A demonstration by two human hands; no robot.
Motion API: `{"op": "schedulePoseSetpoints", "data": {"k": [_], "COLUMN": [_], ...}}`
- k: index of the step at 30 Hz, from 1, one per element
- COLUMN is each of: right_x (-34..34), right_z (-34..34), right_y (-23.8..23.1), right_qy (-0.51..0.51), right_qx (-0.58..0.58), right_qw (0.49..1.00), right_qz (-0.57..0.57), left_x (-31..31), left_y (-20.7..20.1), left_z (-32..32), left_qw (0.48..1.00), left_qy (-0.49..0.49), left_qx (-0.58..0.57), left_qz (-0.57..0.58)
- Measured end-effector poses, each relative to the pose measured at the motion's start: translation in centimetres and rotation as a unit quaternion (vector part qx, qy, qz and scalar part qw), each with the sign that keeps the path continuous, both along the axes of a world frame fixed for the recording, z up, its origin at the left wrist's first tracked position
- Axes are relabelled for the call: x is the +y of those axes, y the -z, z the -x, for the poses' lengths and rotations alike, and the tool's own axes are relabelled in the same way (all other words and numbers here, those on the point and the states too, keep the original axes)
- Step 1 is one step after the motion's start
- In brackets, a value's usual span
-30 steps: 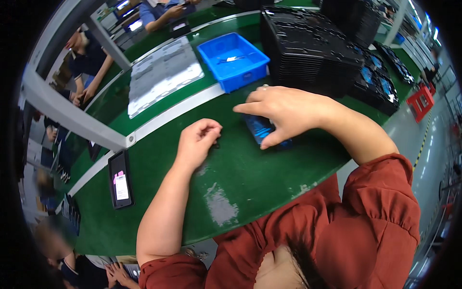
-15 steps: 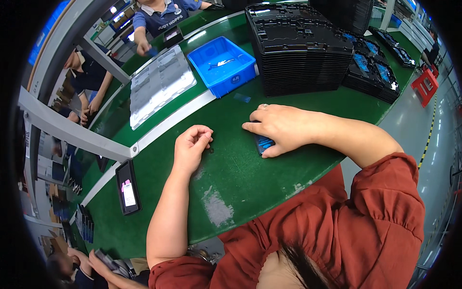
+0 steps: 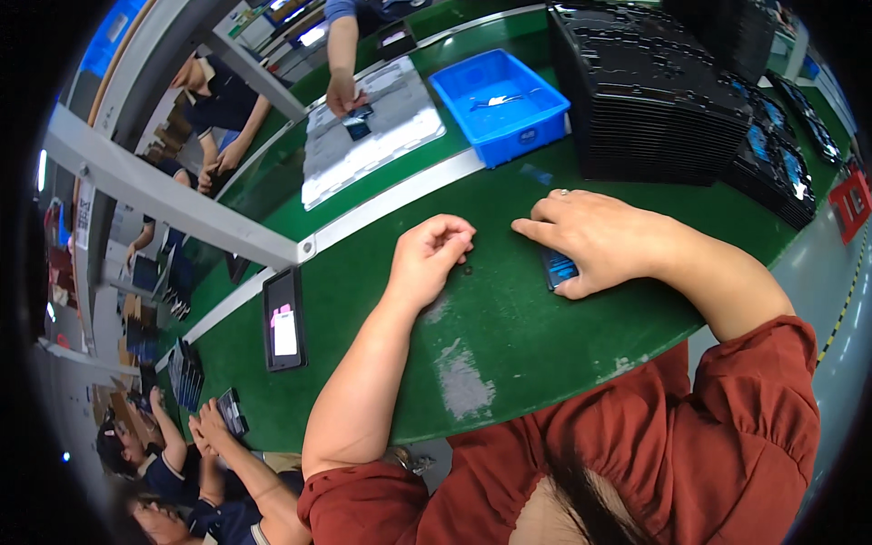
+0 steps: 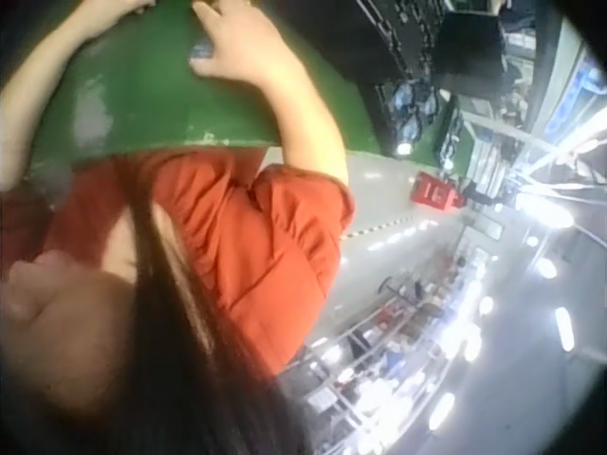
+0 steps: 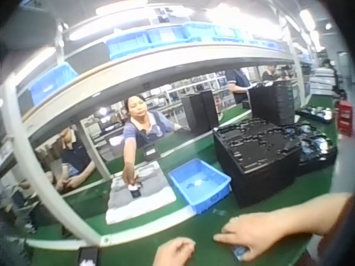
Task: The person picks up small blue electronic components from a stack of black trays and places them into clear plastic bags. They then seal the bags and place them on the table. The person repeats this process multiple times, handling the components and bags by hand.
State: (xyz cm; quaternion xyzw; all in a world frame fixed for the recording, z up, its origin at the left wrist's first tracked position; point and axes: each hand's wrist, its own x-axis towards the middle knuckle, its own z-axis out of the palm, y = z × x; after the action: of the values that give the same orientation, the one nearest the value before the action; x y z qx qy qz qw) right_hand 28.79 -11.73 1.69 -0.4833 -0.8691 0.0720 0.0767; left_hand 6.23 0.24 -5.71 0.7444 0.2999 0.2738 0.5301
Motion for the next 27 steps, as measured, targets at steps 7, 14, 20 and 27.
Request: {"op": "schedulePoseSetpoints", "data": {"k": [7,14,20,27], "right_x": [-1.3,-5.4,-5.3,-5.0], "right_z": [3.2,10.8,10.9,10.4], "right_y": [-1.0,3.2,5.3,5.2], "right_qy": [-0.057,-0.417,-0.421,-0.426], "right_qx": [0.003,0.01,0.07,0.074], "right_qw": [0.995,0.909,0.904,0.902], "right_qz": [-0.085,-0.011,-0.018,-0.02], "left_x": [0.3,-0.2,-0.9,-0.9], "left_y": [0.4,0.0,-0.9,-0.8], "left_z": [0.0,-0.3,0.1,0.2], "left_qw": [0.999,0.995,0.991,0.993], "left_qy": [0.001,-0.028,-0.039,-0.029], "left_qx": [0.0,0.01,0.041,0.044], "left_qz": [-0.046,-0.095,-0.118,-0.103]}}
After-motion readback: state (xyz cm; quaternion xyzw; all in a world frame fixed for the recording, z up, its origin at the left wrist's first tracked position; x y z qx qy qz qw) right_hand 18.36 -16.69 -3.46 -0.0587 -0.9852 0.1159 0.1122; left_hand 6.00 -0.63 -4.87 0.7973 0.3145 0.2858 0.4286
